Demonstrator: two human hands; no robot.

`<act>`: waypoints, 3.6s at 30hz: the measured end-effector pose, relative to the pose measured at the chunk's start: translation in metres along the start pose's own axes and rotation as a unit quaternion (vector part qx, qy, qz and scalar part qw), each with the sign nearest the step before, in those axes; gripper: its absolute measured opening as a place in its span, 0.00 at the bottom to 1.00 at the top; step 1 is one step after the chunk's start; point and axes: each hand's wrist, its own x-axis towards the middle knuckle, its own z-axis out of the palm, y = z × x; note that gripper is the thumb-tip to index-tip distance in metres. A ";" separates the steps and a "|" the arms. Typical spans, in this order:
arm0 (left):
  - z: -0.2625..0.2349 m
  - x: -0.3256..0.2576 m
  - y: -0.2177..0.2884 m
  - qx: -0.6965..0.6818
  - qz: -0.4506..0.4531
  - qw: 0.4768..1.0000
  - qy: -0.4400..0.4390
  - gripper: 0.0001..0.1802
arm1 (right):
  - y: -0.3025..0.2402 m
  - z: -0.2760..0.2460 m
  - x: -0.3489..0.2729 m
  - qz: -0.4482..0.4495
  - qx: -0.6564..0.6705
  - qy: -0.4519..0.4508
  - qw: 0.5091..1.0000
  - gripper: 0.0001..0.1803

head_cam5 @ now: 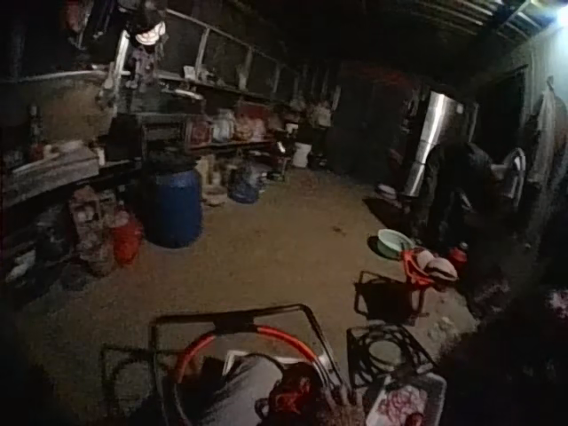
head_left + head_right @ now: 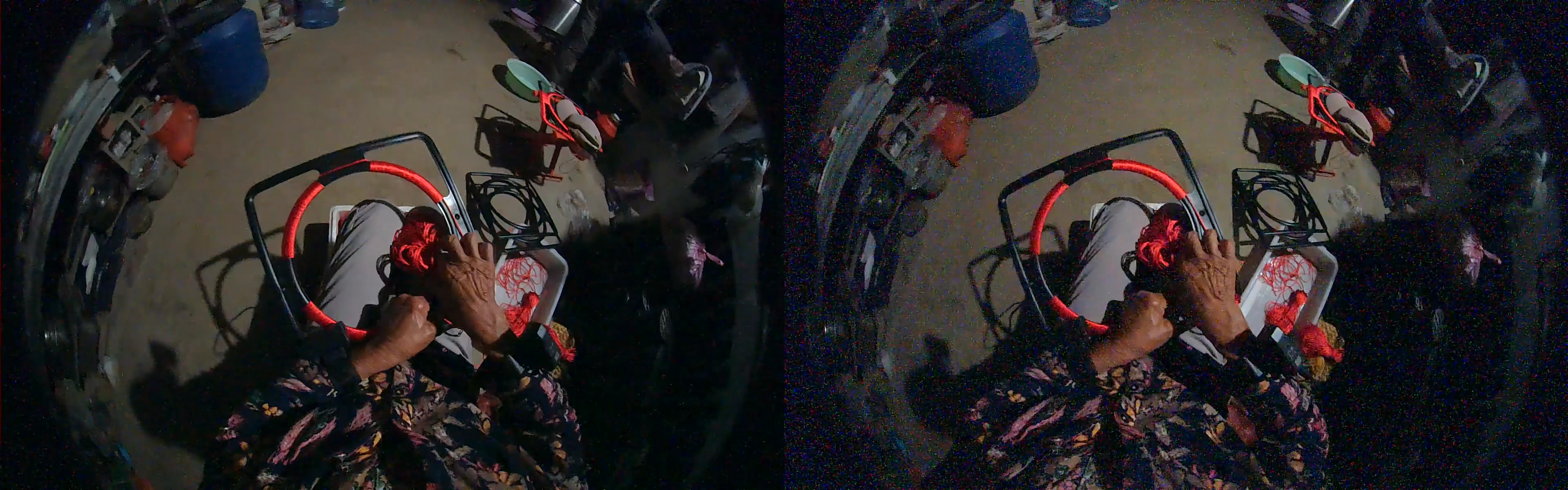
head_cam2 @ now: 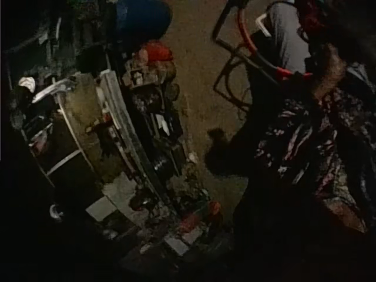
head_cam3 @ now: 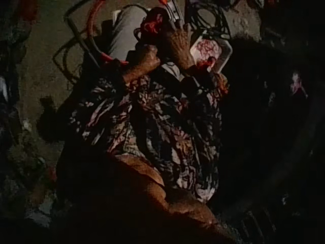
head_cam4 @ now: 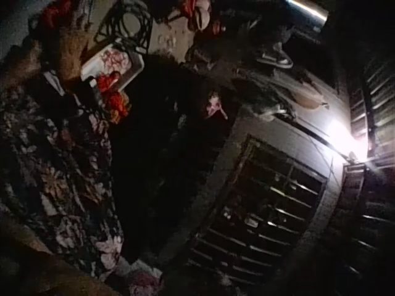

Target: Wrapping decorative red ribbon around a black metal furniture frame.

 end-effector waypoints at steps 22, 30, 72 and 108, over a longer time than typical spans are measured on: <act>-0.015 0.020 -0.045 -0.148 -0.014 0.985 0.088 0.17 | 0.065 -0.064 -0.202 0.313 0.461 0.365 0.746 0.24; -0.019 0.016 -0.034 -0.311 -0.096 0.946 -0.001 0.15 | 0.110 0.017 -0.260 0.576 0.590 0.241 0.511 0.21; -0.022 0.018 -0.037 -0.316 -0.158 0.928 -0.115 0.13 | 0.041 -0.038 -0.133 0.512 0.563 0.123 0.637 0.28; -0.018 -0.006 0.006 -0.036 0.064 0.984 0.164 0.08 | 0.031 0.029 -0.010 0.056 0.331 -0.113 0.935 0.17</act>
